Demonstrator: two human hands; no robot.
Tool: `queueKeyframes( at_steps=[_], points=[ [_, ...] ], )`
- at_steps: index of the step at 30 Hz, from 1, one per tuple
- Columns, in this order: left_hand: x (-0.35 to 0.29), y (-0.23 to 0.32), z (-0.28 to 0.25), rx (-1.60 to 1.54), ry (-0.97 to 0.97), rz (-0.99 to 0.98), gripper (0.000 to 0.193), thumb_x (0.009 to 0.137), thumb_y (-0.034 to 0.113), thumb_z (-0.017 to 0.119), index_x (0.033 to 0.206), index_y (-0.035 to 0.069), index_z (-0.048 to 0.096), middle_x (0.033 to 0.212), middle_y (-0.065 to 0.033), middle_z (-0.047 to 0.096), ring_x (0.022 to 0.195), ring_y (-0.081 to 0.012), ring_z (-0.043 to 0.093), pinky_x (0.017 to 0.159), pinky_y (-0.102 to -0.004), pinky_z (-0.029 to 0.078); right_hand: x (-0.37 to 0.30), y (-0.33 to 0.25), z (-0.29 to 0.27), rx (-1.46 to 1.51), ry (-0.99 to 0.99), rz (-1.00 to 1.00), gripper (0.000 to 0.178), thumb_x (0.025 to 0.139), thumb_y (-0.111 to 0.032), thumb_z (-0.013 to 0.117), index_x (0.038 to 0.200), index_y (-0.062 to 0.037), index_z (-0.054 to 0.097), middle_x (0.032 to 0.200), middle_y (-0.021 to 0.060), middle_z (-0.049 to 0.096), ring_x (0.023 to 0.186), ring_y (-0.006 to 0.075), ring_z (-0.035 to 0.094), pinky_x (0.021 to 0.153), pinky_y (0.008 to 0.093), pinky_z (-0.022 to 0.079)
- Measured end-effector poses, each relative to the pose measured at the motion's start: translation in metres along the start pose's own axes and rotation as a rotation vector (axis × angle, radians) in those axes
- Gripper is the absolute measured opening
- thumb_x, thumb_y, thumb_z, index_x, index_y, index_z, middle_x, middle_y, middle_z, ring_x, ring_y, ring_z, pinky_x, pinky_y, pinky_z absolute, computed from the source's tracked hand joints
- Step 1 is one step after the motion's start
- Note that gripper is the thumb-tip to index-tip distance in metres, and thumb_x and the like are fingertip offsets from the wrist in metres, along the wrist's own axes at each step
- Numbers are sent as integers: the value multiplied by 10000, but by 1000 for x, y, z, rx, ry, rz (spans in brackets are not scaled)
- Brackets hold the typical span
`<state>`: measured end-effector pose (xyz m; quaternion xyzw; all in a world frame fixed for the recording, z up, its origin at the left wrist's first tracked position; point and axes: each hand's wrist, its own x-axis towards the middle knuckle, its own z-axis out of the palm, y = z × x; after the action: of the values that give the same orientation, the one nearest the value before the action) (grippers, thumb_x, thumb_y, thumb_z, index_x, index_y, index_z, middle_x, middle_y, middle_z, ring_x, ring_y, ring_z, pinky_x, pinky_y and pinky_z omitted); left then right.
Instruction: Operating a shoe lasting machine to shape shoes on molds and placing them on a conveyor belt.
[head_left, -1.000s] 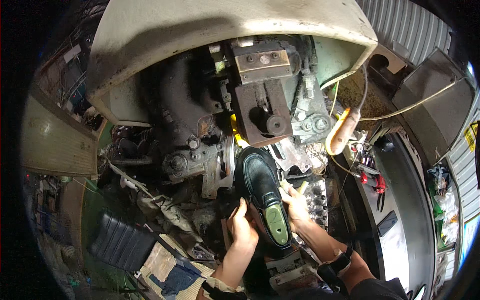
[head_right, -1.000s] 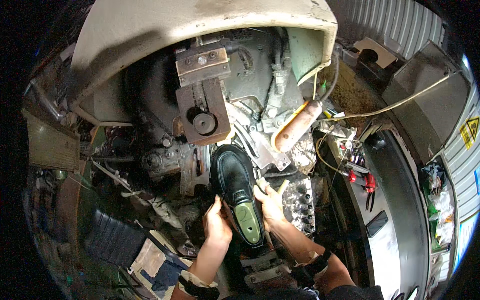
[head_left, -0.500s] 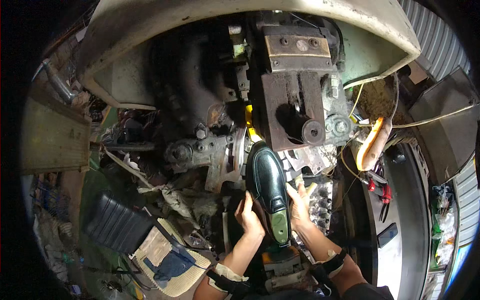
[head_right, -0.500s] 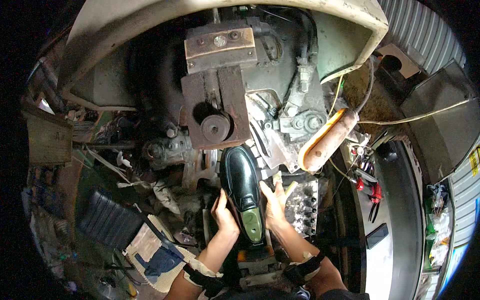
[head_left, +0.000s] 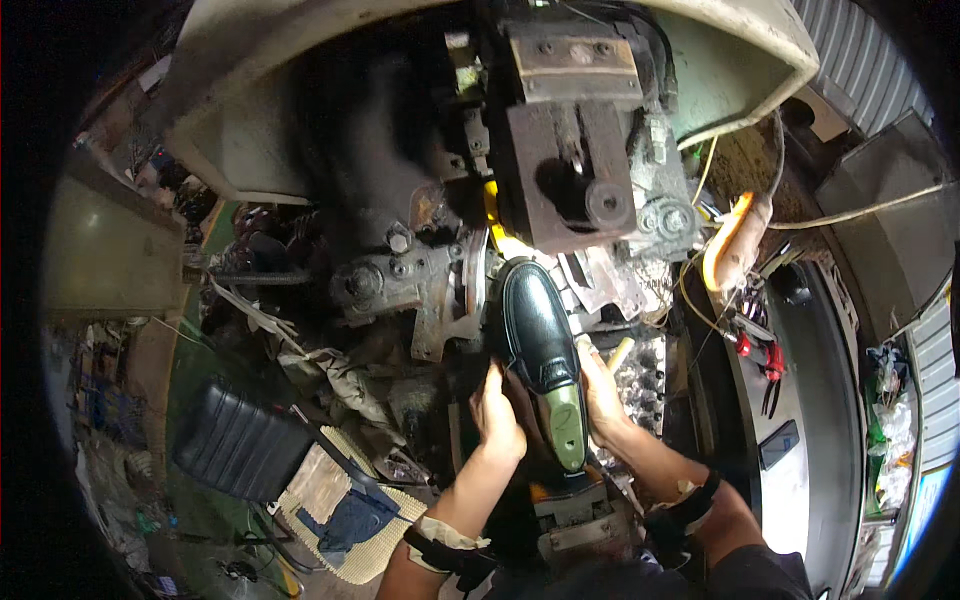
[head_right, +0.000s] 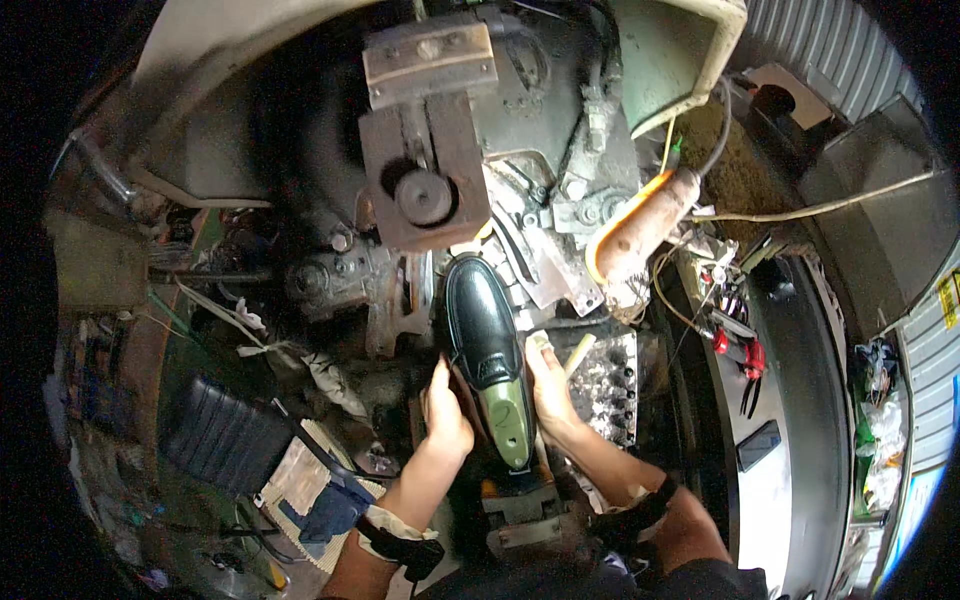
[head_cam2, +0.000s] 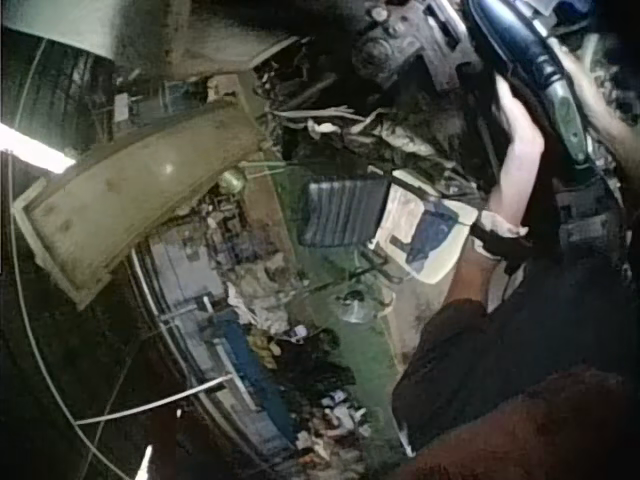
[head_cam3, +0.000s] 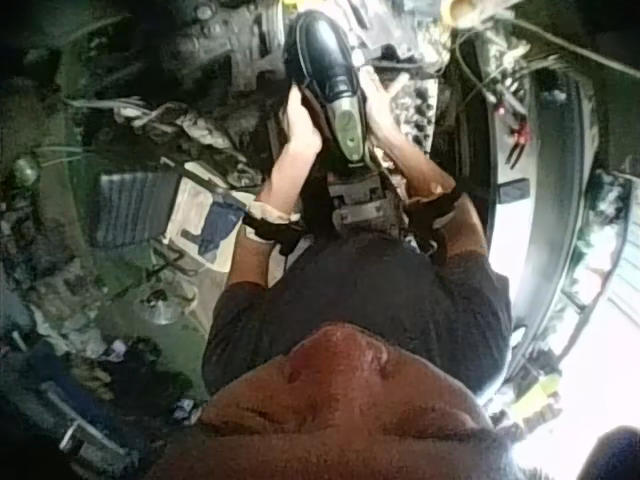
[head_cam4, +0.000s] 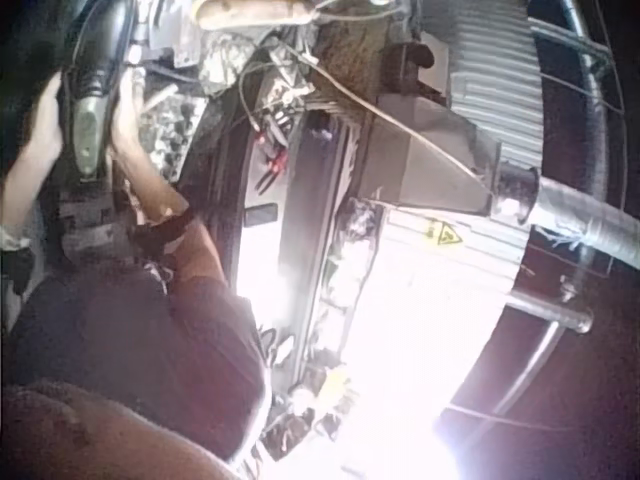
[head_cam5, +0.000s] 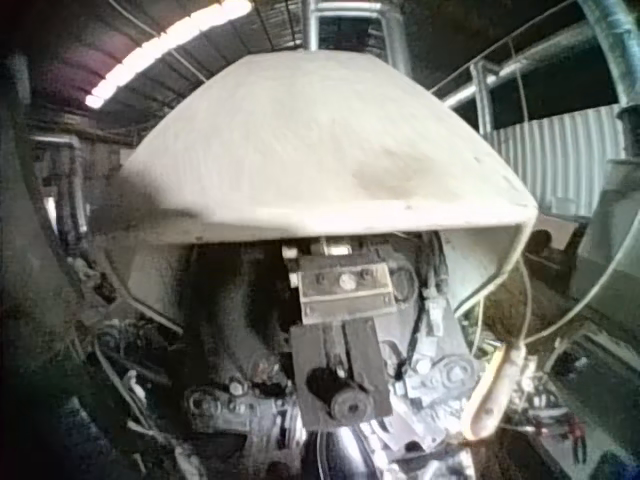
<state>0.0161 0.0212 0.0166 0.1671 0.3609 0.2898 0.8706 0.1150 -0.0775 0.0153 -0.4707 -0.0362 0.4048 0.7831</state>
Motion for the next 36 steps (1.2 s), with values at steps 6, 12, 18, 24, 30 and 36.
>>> queueKeyframes(
  at_steps=[6, 12, 18, 24, 30, 36],
  points=[
    [-60, -8, 29, 180, -130, 74, 591, 1025, 529, 440, 1369, 56, 526, 1349, -73, 572, 1224, -224, 534, 1076, -355, 386, -41, -22, 27, 8, -39, 400, 673, 1030, -645, 295, 1339, -112, 564, 1233, 99, 635, 1105, 199, 587, 982, 349, 471],
    [-37, -33, 5, 292, -65, 324, 521, 1057, 468, 421, 1299, 37, 583, 1259, -67, 623, 1121, -183, 583, 990, -326, 445, -28, 7, 13, 153, 67, 235, 488, 1065, -472, 398, 1145, -58, 644, 999, 53, 687, 843, 148, 636, 793, 292, 526],
    [-38, -33, 1, 346, -103, 486, 421, 1067, 362, 457, 1122, -15, 637, 1114, -79, 666, 1009, -182, 585, 924, -338, 449, -17, 21, -5, 73, 1, 27, 410, 1083, -378, 411, 1222, -54, 621, 1000, 42, 671, 850, 113, 613, 802, 261, 517],
    [-27, 7, -103, 608, 87, 721, 274, 1006, 134, 600, 1224, -28, 630, 1145, -91, 670, 1047, -157, 618, 950, -285, 481, -39, -47, -64, -598, -131, -13, 586, 971, -257, 676, 1475, -85, 432, 953, 65, 665, 748, 102, 596, 729, 272, 549],
    [-17, -10, -357, 1434, 655, 70, 249, 826, 202, 707, 939, -19, 733, 850, -169, 713, 828, -275, 667, 774, -414, 502, -77, -66, -121, -896, 67, -106, 537, 956, -197, 680, 1443, -58, 501, 783, -21, 645, 663, 54, 507, 574, 231, 431],
    [-9, -68, -399, 1346, 562, 220, 304, 813, 219, 678, 951, -49, 723, 783, -206, 690, 762, -300, 660, 757, -419, 498, -81, -57, -78, -1384, -19, -582, 346, 895, -220, 702, 1178, -22, 672, 727, 204, 672, 637, 336, 676, 601, 403, 530]
  ],
)
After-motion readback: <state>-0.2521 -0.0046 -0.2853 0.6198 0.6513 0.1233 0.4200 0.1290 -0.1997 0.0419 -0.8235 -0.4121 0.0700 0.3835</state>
